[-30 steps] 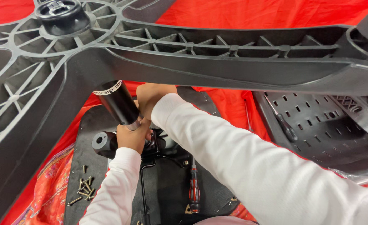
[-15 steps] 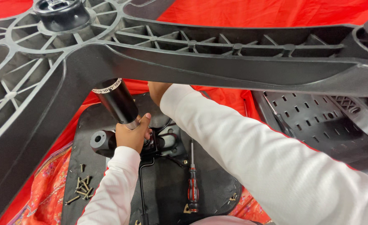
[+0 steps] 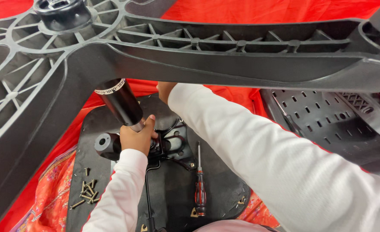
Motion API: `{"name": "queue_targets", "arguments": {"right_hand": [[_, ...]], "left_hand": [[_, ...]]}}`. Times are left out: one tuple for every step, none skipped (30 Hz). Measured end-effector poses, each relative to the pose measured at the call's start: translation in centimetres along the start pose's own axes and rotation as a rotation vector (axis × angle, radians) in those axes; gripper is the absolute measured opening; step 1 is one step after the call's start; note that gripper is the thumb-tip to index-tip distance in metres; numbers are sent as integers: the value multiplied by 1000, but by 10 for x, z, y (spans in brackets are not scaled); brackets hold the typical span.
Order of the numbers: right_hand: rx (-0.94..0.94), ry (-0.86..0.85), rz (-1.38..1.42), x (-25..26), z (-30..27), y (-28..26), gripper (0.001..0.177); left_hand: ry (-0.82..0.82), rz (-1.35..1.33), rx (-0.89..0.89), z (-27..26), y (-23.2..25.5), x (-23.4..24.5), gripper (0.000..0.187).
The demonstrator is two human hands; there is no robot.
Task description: The person assembles a black plastic chair by attaching the central support pole to the base using a screwdriver and multiple screws. They tighten the screws to secure the pole and then adjust the footrest mechanism.
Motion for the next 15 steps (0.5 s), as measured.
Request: {"name": "queue_targets", "arguments": {"right_hand": [[-1,-2,2,0,0,0,32],[0,-2,4,-1,-1,0,32],[-3,-6,10,-2,0,1,32],[-5,-10,8,-3,0,2,32],[-6,-11,13,-4,1,3,32],[-2,-14,16,-4,2,4,32],[0,-18,16,-5,3,5,31],[8,-19,21,-5,4,5,31],[6,-20,25,-5,4,7,31],[12,-19,30,-6,4,9,31],[16,-20,32,-6,4,8,31],[21,-18,34,-7,4,8,31],[23,-20,35,-8,3,9,31],[34,-15,43,-10,2,9,31],[36,-17,47,-13,0,12,31]], "left_hand": [[62,120,37,-6,5,5,40],[106,287,54,-12,13,11,39],[148,455,72,-20,22,16,42],[189,623,88,-26,31,20,47],[110,741,144,-30,36,19,42],[30,857,201,-35,39,18,39],[-53,971,260,-40,40,14,38],[-93,969,219,-44,45,5,36],[-133,967,176,-48,48,-7,35],[-172,964,133,-50,48,-20,34],[-213,860,67,-48,48,-36,30],[-250,755,0,-42,47,-53,28],[-227,664,-143,-36,50,-68,45],[-203,571,-284,-30,53,-82,67],[-192,481,-442,-21,57,-99,65]]}}
Point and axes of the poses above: each hand's wrist, its own z-axis towards the middle knuckle, its own x-axis out of the back of the hand, y = z × x, the point moved 6 cm from there along z, towards the middle knuckle, and after that the axes turned 10 degrees about -y, right-handed, at the moved point
